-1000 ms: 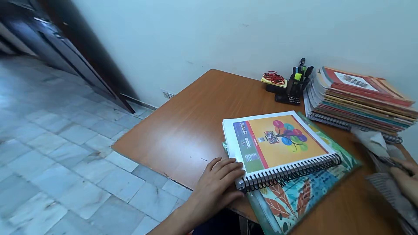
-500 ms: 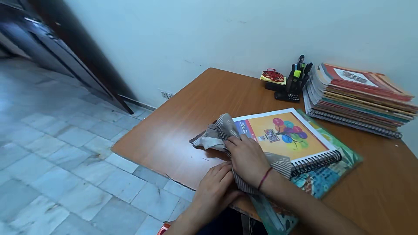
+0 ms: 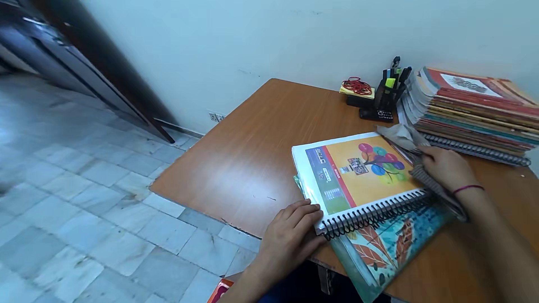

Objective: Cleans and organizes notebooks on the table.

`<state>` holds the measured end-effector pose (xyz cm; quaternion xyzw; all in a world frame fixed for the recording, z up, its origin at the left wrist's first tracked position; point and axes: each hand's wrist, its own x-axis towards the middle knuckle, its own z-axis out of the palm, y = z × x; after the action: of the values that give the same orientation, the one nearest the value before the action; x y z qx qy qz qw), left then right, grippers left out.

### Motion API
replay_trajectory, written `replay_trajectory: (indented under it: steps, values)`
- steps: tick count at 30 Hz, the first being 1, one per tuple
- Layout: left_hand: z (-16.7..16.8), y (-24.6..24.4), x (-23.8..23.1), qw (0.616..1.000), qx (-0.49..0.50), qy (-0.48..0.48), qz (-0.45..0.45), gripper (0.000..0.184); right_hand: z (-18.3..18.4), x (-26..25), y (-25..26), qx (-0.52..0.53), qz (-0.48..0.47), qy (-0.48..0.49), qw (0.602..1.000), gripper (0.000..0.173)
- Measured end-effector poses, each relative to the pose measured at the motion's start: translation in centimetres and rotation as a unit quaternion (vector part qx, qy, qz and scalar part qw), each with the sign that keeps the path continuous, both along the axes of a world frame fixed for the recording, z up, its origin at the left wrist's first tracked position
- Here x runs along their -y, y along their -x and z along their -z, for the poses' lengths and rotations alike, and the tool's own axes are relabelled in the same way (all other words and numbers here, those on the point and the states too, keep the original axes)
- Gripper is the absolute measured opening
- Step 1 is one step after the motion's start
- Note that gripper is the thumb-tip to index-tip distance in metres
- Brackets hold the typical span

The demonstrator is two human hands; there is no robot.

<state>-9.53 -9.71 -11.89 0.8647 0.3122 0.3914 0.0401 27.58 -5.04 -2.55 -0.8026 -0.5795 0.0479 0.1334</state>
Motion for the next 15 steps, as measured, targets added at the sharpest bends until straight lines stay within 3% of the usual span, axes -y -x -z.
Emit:
replay_trajectory:
  steps: [5, 9, 12, 15]
  values:
    - [0.2, -0.2, 0.0, 1.0, 0.006, -0.011, -0.014, 0.035, -1.0, 0.1, 5.0, 0.031, -0.03, 0.002, 0.999, 0.029]
    - [0.3, -0.3, 0.0, 1.0, 0.005, -0.012, -0.018, 0.036, -1.0, 0.9, 12.0, 0.0, -0.176, 0.0, 0.984, 0.028]
    - [0.3, -0.3, -0.1, 1.0, 0.009, -0.018, -0.02, 0.037, -1.5, 2.2, 17.6, -0.036, -0.288, 0.07, 0.955, 0.036]
    - [0.3, -0.3, 0.0, 0.999, 0.009, -0.03, -0.029, 0.039, -2.1, 2.3, 19.9, -0.035, -0.358, 0.14, 0.923, 0.041]
